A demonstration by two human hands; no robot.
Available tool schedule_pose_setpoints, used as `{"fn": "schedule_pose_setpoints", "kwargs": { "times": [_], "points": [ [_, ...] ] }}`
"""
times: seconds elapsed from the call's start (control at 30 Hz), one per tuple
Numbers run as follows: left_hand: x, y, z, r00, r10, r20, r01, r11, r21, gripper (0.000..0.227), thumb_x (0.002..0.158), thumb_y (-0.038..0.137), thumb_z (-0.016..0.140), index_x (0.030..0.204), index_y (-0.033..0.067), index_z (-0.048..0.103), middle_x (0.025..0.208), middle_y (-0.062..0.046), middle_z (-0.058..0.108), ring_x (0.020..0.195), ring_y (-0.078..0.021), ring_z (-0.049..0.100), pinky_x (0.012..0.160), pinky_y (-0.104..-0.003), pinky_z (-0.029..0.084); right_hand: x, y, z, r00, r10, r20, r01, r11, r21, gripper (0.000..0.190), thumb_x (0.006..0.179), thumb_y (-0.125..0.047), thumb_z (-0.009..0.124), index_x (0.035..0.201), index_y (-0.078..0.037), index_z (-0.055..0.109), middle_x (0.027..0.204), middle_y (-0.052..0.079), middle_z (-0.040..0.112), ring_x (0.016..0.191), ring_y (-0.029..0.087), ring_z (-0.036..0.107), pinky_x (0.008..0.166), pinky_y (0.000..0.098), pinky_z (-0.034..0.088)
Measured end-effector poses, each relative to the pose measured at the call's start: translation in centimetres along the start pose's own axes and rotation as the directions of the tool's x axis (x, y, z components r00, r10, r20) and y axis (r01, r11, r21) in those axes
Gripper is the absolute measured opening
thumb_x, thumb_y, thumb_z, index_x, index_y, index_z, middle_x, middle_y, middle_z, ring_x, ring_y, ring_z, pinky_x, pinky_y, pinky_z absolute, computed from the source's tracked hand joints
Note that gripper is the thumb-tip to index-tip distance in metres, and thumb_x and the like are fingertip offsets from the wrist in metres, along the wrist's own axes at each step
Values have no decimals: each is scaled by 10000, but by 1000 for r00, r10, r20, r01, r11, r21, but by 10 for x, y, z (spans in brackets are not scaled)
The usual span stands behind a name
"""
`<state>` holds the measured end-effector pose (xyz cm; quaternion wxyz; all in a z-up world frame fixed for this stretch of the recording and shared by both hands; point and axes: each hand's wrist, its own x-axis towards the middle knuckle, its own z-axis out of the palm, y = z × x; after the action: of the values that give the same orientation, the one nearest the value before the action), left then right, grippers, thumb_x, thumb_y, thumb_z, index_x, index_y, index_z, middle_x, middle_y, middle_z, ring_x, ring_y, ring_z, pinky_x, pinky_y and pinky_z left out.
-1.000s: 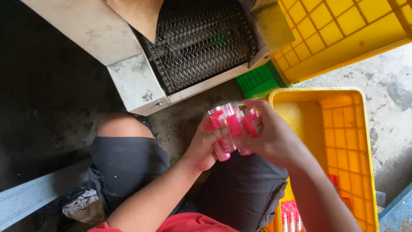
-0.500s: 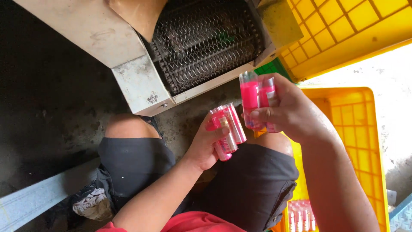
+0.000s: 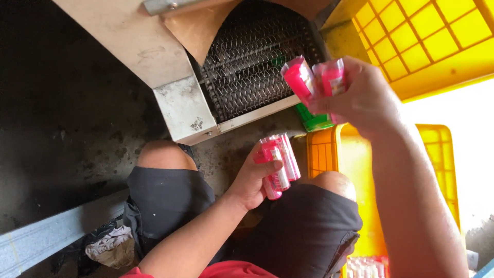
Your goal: Sorting and packing small pink cosmetic products from a machine into yellow plastic crates.
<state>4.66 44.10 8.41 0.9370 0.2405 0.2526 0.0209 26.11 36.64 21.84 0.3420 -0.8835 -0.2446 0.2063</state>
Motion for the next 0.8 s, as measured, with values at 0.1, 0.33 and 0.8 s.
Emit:
{"fn": "schedule_pose_setpoints", "kwargs": {
  "times": [0.1,0.33,0.8],
  "points": [
    [0,1,-7,994,33,109,-19,991,-135,699,721,95,851,1351,109,549,1141,-113,630,964,-227,615,830,-367,521,-4,-40,-13,1000,-2,-24,0,994,-105,388,750,-95,871,1076,-83,662,763,57,634,487,177,546,451,309,428],
    [2,-2,-11,994,25,107,-9,990,-143,678,747,136,863,1346,98,547,1119,-112,643,927,-207,626,797,-346,534,46,-37,14,872,-481,-90,407,815,-413,484,686,-36,804,1164,-30,726,925,181,737,726,394,667,661,473,531],
    [3,-2,-10,992,37,119,-20,991,-135,657,763,165,839,1337,82,531,1130,-130,617,958,-229,610,816,-367,516,22,-45,15,849,-522,84,513,776,-366,669,828,-137,841,1317,-13,402,974,261,695,802,477,674,663,541,506]
  ]
}}
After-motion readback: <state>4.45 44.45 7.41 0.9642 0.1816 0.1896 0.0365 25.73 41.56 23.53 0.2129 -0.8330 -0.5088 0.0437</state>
